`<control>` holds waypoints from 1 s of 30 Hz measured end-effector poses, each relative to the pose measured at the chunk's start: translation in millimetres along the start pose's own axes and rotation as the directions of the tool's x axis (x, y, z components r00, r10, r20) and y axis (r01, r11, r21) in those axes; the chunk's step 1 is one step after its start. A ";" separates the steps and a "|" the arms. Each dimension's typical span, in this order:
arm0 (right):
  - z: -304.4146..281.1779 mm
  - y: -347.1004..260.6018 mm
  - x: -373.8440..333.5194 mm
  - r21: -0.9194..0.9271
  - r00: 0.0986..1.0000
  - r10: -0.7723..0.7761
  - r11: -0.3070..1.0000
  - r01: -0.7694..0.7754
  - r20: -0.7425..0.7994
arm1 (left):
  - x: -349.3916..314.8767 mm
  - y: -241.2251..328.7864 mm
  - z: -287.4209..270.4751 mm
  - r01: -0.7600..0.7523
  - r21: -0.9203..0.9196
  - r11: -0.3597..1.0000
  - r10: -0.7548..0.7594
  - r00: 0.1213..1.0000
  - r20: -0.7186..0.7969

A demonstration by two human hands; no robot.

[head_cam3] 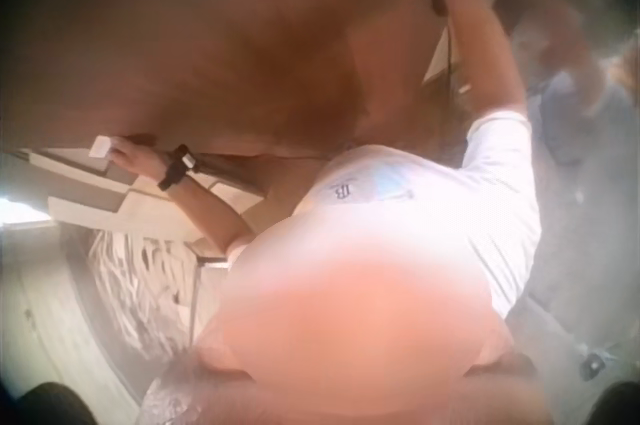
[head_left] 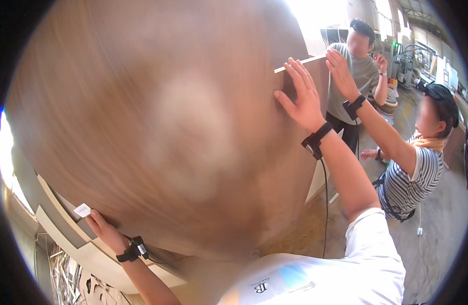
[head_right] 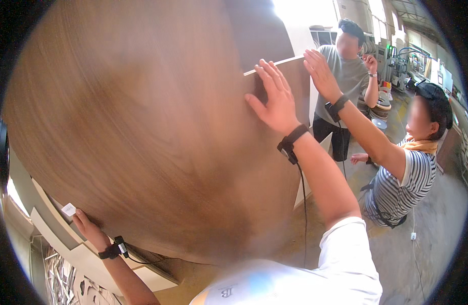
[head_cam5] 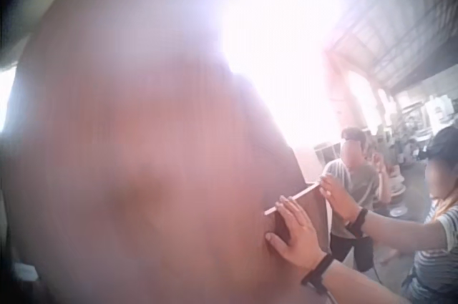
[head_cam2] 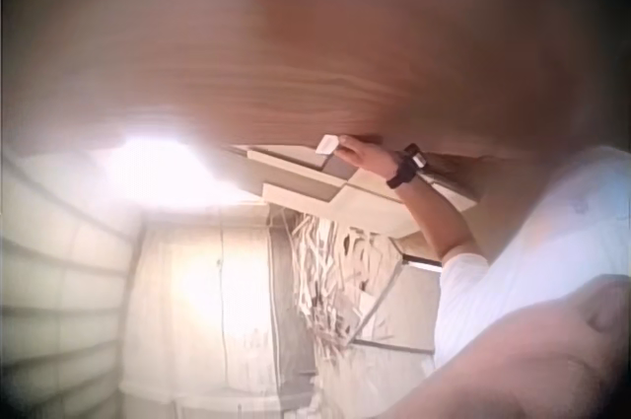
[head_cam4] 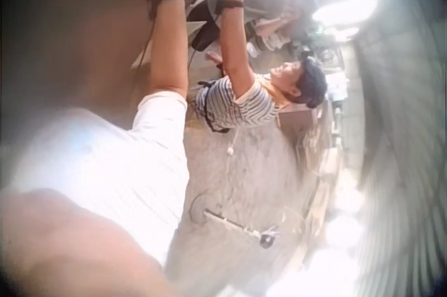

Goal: The recorder and an assistant are positioning and aligning large wood-laminate panels.

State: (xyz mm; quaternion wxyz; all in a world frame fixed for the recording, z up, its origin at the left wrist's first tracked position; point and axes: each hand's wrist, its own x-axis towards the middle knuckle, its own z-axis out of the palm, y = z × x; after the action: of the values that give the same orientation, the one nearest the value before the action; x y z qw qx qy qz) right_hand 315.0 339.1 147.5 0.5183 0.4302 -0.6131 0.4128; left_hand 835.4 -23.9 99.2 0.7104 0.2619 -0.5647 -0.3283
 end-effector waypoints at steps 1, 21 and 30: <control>-5.1 -3.6 1.5 -0.005 1.000 -0.018 1.000 0.018 -0.023 | -4.5 5.1 -6.9 -0.002 0.009 1.000 0.002 1.000 -0.004; -72.0 6.3 7.9 -0.006 0.995 -0.081 0.997 0.082 0.061 | -176.5 49.4 66.2 -0.685 0.299 0.665 0.529 0.714 0.459; -112.5 14.5 -4.9 0.018 0.986 -0.044 0.999 0.042 0.161 | -138.5 94.3 146.6 -0.833 0.526 0.171 0.719 0.470 0.511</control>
State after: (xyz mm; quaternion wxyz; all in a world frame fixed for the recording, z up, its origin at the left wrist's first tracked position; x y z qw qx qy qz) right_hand 333.2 450.9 155.5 0.4724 0.4792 -0.6406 0.3698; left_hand 688.3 142.5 114.9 0.5645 0.1675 -0.7442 0.3154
